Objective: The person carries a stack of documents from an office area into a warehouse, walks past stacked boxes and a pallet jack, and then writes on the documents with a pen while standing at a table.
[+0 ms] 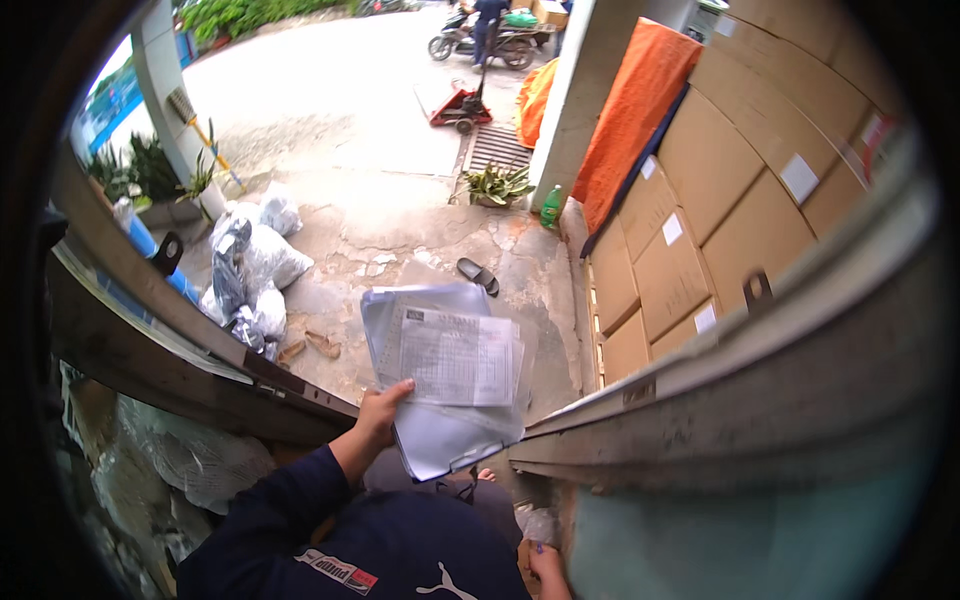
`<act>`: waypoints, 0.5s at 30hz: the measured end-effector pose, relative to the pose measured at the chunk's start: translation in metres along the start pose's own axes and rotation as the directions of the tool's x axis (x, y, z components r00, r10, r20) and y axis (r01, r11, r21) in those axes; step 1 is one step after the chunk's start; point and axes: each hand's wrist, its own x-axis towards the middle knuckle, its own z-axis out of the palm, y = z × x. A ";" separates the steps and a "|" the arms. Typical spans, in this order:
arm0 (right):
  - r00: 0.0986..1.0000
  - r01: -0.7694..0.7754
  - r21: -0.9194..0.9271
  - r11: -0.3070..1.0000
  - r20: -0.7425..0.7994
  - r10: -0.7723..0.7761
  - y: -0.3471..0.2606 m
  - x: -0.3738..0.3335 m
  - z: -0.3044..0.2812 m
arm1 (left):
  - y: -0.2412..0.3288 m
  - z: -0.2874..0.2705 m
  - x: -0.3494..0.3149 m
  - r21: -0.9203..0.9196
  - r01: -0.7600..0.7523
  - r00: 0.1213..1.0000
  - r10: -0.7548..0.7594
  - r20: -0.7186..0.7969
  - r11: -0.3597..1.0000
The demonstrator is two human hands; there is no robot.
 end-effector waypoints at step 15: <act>1.000 0.007 0.110 0.994 -0.010 -0.006 -0.152 0.144 -0.107 | 0.118 0.044 0.391 -0.261 -0.603 0.779 0.485 -0.397 0.754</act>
